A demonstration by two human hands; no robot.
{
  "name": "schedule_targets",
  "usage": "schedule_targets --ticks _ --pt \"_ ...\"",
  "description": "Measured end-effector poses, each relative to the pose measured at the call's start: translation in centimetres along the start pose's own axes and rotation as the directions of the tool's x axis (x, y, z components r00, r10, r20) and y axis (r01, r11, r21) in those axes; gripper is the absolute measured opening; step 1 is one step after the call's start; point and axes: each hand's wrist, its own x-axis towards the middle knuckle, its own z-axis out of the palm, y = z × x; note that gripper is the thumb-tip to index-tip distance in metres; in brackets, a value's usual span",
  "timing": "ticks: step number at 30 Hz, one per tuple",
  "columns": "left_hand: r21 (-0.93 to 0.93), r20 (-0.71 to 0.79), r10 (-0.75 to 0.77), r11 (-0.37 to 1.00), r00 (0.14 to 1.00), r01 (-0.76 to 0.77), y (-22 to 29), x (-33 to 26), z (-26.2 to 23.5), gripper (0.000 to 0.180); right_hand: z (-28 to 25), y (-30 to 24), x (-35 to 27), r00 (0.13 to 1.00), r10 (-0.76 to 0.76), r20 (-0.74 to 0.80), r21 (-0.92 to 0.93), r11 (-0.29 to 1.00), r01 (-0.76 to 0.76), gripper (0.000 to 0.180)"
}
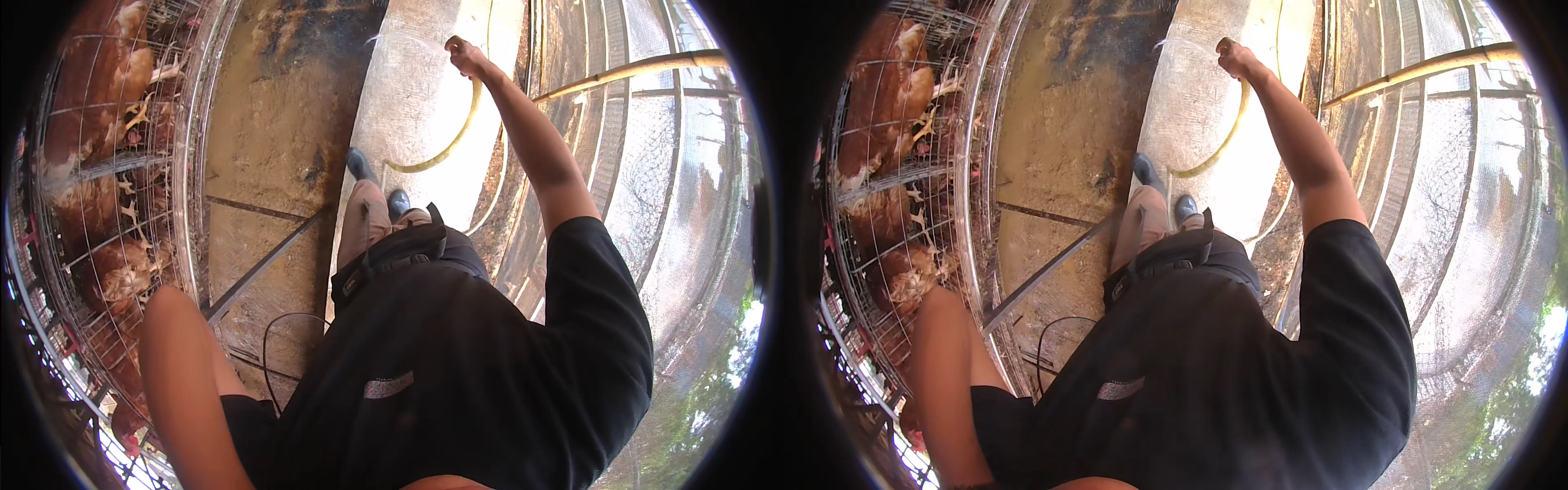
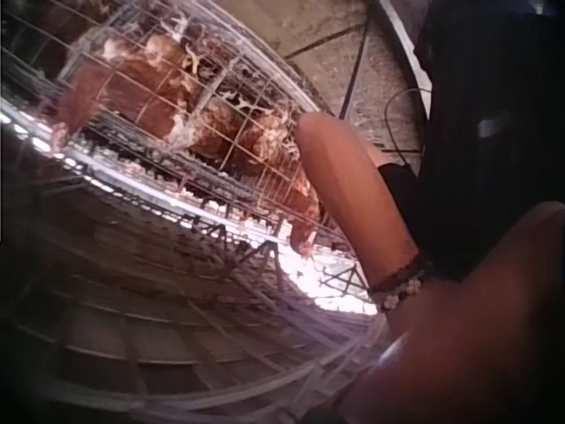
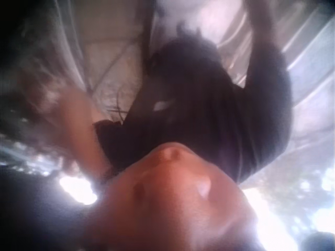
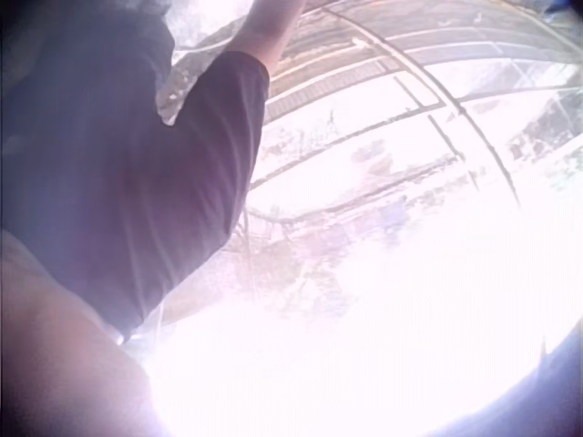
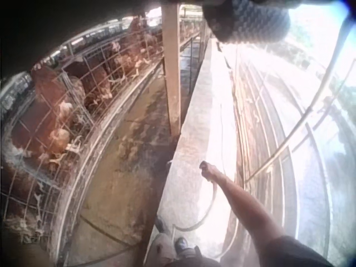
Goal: The person uses a hose to spray water along a narrow concrete walkway in a chicken coop, moving back and forth to rinse the surface. The person walks along the walkway while directing the water stream toward the floor and adjacent areas.
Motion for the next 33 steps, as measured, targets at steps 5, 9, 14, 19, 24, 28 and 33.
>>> schedule_targets --ticks 5,9,14,19,24,28,33 --pt "0.03 -0.066 0.032 0.999 0.997 -0.03 -3.1 -1.6 0.9 0.02 -1.3 -1.8 3.4 0.997 0.023 0.073 -0.09 0.996 -0.017 0.032" --pt "0.098 -0.143 0.027 0.995 0.989 -0.013 -6.7 -5.2 1.4 0.018 -2.4 -3.1 7.5 0.99 0.016 0.141 -0.157 0.988 0.006 0.036" --pt "0.145 -0.365 -0.361 0.888 0.858 0.435 -12.0 -18.9 3.5 0.019 -4.4 -4.7 13.7 0.964 0.038 0.265 -0.156 0.988 0.004 0.031" --pt "0.451 0.584 -0.793 0.143 -0.17 0.881 -13.5 -40.4 9.2 0.045 -5.1 -6.4 19.0 0.959 0.03 0.283 -0.126 0.992 0.006 0.03" --pt "0.521 0.771 -0.427 -0.005 -0.473 0.853 -5.1 -52.4 14.6 0.082 -6.9 -7.1 22.6 0.947 0.004 0.321 -0.056 0.998 0.015 0.026" --pt "0.585 0.746 -0.351 -0.061 -0.566 0.809 -1.4 -57.4 19.5 0.067 -8.5 -6.4 26.2 0.941 -0.019 0.339 0.01 1.0 0.017 0.024" --pt "0.689 0.611 -0.314 -0.241 -0.727 0.684 -1.3 -63.4 24.4 0.059 -9.6 -2.9 32.5 0.914 -0.017 0.406 0.127 0.991 -0.039 0.024"
